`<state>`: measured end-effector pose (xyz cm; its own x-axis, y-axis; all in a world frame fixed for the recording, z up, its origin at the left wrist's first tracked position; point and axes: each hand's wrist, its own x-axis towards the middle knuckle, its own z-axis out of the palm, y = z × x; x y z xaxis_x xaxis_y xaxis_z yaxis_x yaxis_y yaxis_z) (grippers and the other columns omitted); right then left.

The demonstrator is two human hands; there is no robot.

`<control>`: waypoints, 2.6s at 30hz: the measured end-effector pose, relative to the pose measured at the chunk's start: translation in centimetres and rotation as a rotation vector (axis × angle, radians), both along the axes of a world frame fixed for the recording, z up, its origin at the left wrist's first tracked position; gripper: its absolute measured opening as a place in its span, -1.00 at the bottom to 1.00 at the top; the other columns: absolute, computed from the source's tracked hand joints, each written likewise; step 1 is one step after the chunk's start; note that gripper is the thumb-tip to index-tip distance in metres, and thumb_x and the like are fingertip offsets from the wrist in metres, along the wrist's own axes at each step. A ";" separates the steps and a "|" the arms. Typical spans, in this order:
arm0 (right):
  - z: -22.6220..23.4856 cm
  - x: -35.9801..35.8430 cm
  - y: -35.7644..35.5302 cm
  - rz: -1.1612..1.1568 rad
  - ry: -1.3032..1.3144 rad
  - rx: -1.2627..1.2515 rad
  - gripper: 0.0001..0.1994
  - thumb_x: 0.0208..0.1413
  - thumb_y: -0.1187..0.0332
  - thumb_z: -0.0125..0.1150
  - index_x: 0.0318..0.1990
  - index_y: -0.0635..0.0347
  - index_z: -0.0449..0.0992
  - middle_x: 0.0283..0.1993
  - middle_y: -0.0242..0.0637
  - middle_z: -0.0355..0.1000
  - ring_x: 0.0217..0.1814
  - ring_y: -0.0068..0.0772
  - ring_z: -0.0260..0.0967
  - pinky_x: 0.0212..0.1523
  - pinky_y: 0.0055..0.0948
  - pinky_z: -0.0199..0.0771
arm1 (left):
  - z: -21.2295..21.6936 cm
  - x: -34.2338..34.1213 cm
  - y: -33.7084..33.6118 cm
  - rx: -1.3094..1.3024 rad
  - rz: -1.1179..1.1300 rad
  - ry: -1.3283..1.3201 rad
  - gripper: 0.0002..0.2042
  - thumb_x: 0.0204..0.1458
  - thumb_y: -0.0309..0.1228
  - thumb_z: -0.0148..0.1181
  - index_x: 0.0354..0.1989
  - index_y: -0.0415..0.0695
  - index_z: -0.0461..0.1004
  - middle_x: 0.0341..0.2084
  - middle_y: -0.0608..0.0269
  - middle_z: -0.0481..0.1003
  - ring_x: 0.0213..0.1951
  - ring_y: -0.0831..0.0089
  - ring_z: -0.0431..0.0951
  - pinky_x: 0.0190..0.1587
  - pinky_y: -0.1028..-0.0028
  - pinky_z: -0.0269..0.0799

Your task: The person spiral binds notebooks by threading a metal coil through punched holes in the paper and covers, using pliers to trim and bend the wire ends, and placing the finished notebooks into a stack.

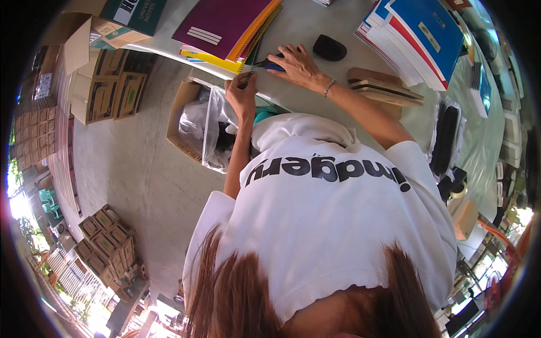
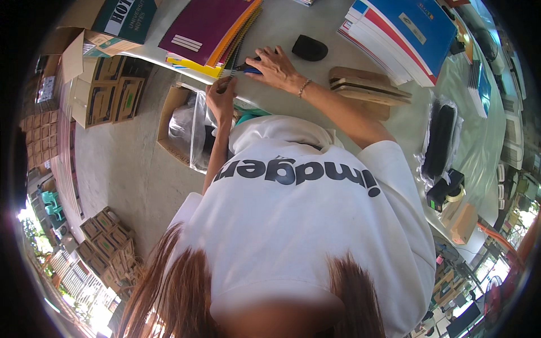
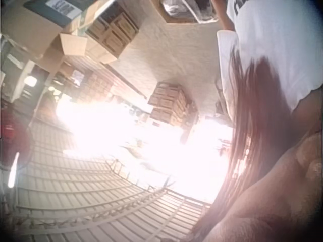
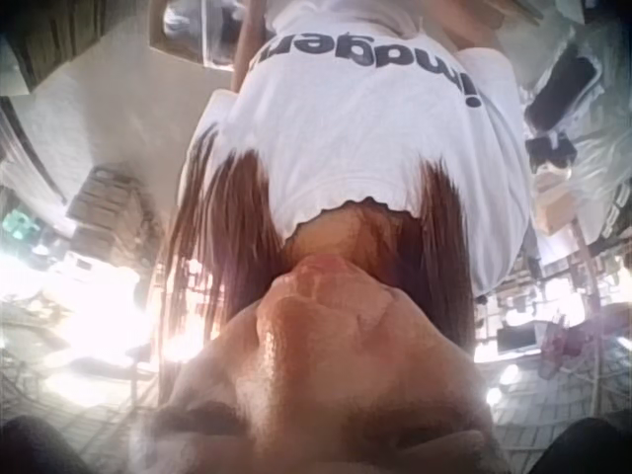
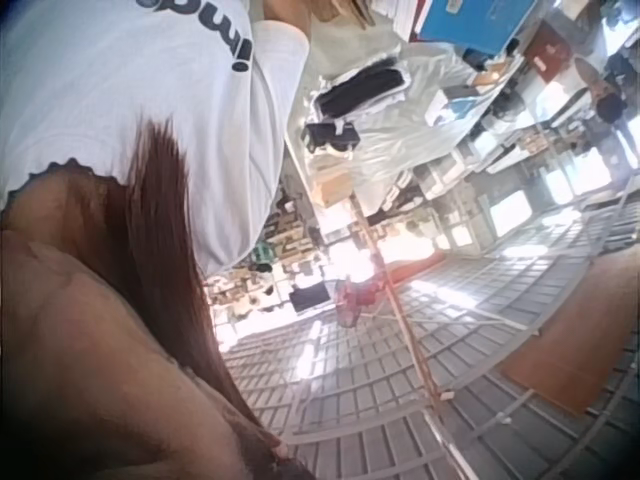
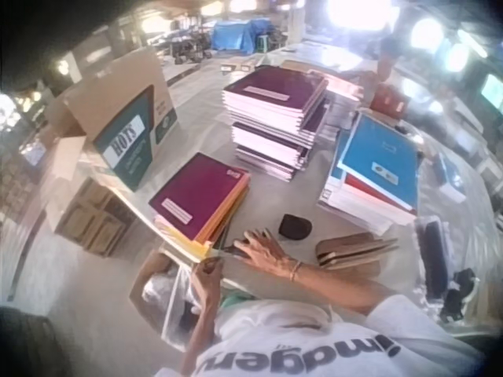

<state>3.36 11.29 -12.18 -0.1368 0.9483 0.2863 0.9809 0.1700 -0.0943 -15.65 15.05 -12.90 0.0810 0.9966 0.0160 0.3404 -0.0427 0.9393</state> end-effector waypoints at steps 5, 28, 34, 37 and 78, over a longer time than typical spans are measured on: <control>0.2 -0.1 0.1 0.006 -0.003 0.009 -0.64 0.16 -0.05 0.08 -0.04 -0.07 0.47 -0.03 -0.21 0.38 0.11 -0.28 0.28 0.05 -0.17 0.24 | -0.4 -0.1 0.1 0.044 0.006 0.053 -0.74 -0.13 -0.40 0.42 -0.27 -0.26 0.61 -0.39 0.13 0.42 -0.50 0.40 0.51 -0.46 0.45 0.49; 0.3 1.1 -1.0 -0.027 0.144 0.006 -0.63 0.18 -0.03 0.07 -0.12 0.07 0.45 -0.29 -0.15 0.49 -0.17 -0.16 0.47 -0.07 -0.19 0.33 | -0.9 -11.1 -2.9 -0.301 -0.041 0.090 -0.72 -0.04 -0.38 0.36 -0.22 -0.33 0.59 -0.53 0.29 0.50 -0.52 0.61 0.46 -0.48 0.60 0.44; 1.2 0.1 -1.9 -0.134 0.235 0.020 -0.60 0.12 -0.02 0.15 -0.06 0.07 0.45 -0.24 -0.17 0.44 -0.20 -0.12 0.40 -0.09 -0.16 0.28 | -9.0 -17.1 -6.5 -0.420 -0.009 0.219 -0.59 -0.07 -0.22 0.37 -0.20 -0.36 0.58 -0.47 0.15 0.59 -0.44 0.40 0.56 -0.29 0.48 0.49; 1.6 -0.5 -2.0 -0.188 0.202 0.111 -0.59 0.12 0.01 0.17 0.00 0.05 0.42 -0.20 -0.19 0.39 -0.17 -0.16 0.33 -0.06 -0.13 0.22 | -7.7 -16.7 -6.6 -0.027 -0.181 0.734 -0.52 -0.11 -0.11 0.39 -0.18 -0.30 0.58 -0.40 0.00 0.59 -0.29 0.19 0.59 -0.11 0.31 0.45; 1.9 -6.2 0.7 -0.205 0.179 0.133 -0.54 0.05 -0.06 0.20 0.02 -0.02 0.41 -0.13 -0.24 0.35 -0.10 -0.23 0.27 -0.09 -0.12 0.18 | 8.1 -1.5 17.2 0.368 -0.653 0.682 -0.69 -0.32 -0.47 0.46 -0.31 0.10 0.65 -0.32 0.35 0.54 -0.13 0.27 0.55 -0.07 0.28 0.44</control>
<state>-2.86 12.03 -10.29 0.1176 0.9034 0.4123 0.9659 -0.0076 -0.2587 -17.11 32.22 -4.81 0.7151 0.6965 0.0597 0.6059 -0.6601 0.4440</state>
